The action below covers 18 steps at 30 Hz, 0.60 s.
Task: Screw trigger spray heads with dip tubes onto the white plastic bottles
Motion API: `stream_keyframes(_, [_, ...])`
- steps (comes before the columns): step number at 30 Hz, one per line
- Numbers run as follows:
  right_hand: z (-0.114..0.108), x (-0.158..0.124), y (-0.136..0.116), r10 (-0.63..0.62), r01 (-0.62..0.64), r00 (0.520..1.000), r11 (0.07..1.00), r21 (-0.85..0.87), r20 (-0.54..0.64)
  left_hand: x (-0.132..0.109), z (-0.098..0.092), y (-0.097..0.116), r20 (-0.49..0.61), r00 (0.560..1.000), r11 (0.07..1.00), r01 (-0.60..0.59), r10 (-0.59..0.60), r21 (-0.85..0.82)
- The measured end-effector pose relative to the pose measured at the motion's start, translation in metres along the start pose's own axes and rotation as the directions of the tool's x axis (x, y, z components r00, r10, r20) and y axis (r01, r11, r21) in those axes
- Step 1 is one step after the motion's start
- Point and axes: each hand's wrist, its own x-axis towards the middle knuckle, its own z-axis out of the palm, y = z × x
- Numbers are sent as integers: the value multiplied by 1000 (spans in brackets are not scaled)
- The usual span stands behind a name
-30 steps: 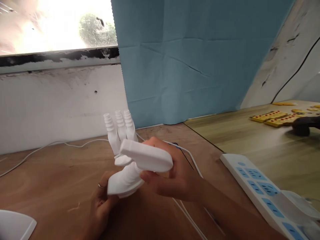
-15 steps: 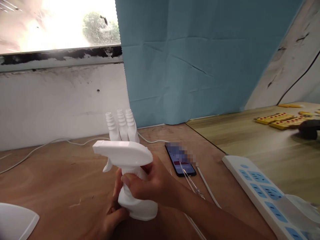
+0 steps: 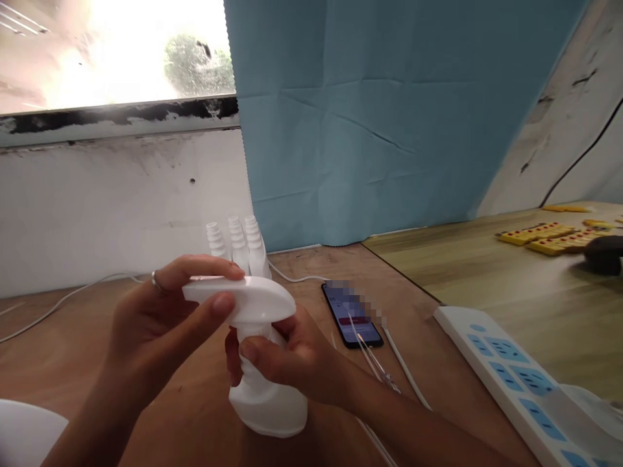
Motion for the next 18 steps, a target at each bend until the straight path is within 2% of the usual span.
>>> stream_keyframes(4, [4,-2,-2,10,-10,1000,1000,-7,-5,-6,3,4,-23,999,999,-43,43,30])
stream_keyframes(10, [10,-4,-7,157,-148,985,982,116,-74,-17,4,6,-69,985,980,-147,157,133])
stream_keyframes(15, [6,-5,-10,75,-74,997,991,107,0,-17,4,2,-17,991,989,-128,129,78])
stream_keyframes(18, [9,-4,-12,121,-116,992,986,123,-31,-17,4,1,-39,985,980,-165,171,114])
